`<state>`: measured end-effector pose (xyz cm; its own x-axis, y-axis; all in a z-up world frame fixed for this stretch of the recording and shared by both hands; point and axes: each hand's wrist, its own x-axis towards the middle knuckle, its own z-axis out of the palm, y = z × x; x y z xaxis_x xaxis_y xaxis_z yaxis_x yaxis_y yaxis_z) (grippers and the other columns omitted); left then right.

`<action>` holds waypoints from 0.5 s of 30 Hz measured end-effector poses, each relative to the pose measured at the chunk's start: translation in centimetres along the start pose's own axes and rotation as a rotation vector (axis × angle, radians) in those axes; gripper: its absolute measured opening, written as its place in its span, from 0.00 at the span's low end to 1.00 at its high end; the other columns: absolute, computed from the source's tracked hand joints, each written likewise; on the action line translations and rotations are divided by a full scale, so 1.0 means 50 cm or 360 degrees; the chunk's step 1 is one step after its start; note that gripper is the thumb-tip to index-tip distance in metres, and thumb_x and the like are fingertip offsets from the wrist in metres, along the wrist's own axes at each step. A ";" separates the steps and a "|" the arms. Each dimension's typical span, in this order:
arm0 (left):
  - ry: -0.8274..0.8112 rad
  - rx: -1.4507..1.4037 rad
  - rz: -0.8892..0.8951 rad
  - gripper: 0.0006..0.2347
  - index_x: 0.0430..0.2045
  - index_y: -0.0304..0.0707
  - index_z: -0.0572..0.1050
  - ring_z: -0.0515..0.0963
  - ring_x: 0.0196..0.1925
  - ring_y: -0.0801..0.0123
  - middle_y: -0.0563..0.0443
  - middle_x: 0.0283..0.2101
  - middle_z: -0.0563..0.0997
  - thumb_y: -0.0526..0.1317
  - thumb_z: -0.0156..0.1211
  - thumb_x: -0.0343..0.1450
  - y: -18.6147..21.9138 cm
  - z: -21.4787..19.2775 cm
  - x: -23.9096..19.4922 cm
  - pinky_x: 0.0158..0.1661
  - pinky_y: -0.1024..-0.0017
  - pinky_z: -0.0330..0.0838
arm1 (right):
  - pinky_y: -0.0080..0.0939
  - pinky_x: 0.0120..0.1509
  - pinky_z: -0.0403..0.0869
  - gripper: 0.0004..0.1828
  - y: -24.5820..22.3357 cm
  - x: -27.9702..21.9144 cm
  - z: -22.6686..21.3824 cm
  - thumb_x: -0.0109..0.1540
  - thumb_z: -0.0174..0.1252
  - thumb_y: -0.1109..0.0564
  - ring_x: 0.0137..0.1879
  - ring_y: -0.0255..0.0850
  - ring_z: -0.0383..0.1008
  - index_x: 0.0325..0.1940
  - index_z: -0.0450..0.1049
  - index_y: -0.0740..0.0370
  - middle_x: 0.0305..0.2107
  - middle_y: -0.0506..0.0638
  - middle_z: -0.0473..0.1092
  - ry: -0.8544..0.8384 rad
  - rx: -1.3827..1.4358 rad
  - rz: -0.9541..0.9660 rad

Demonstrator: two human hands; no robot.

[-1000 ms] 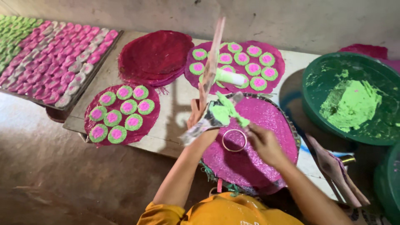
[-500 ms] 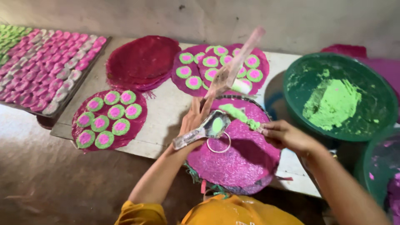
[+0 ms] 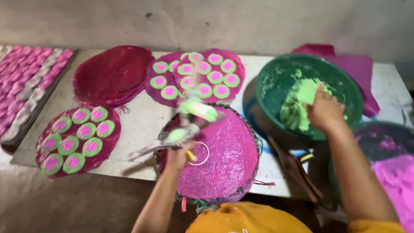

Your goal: The person applies green dough to the center of pink circular patterns on a large round sheet using a specialized wooden tool. They scoop the dough from a green bowl and press it onto the sheet, eventually lifting the completed sheet from the table.

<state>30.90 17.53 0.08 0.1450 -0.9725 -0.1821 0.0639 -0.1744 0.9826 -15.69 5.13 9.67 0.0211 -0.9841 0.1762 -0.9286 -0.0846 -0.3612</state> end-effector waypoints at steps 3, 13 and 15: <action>-0.0563 -0.0774 -0.0514 0.14 0.43 0.26 0.76 0.82 0.48 0.60 0.41 0.43 0.82 0.28 0.59 0.63 -0.063 0.095 -0.045 0.49 0.63 0.78 | 0.54 0.75 0.67 0.49 -0.181 -0.058 0.018 0.71 0.53 0.35 0.75 0.59 0.65 0.86 0.35 0.54 0.75 0.70 0.58 -0.0007 0.1275 -0.0729; -0.0770 0.0006 0.0102 0.21 0.55 0.37 0.74 0.79 0.53 0.66 0.46 0.53 0.80 0.31 0.68 0.66 0.070 0.098 -0.211 0.52 0.64 0.76 | 0.64 0.47 0.81 0.45 -0.410 -0.197 -0.029 0.67 0.61 0.47 0.58 0.65 0.76 0.83 0.45 0.38 0.71 0.72 0.57 -0.0695 0.2759 -0.0871; -0.0715 0.0342 0.0281 0.20 0.54 0.36 0.74 0.80 0.52 0.69 0.46 0.52 0.81 0.33 0.69 0.67 0.116 0.065 -0.228 0.52 0.68 0.77 | 0.61 0.52 0.81 0.40 -0.414 -0.200 -0.055 0.67 0.57 0.46 0.58 0.64 0.78 0.82 0.49 0.41 0.67 0.73 0.61 -0.0565 0.1996 -0.1094</action>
<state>26.43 27.12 7.96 -0.3053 -0.9519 -0.0258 -0.1342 0.0162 0.9908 2.29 17.18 17.92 0.5748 -0.6658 0.4756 0.2183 -0.4354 -0.8734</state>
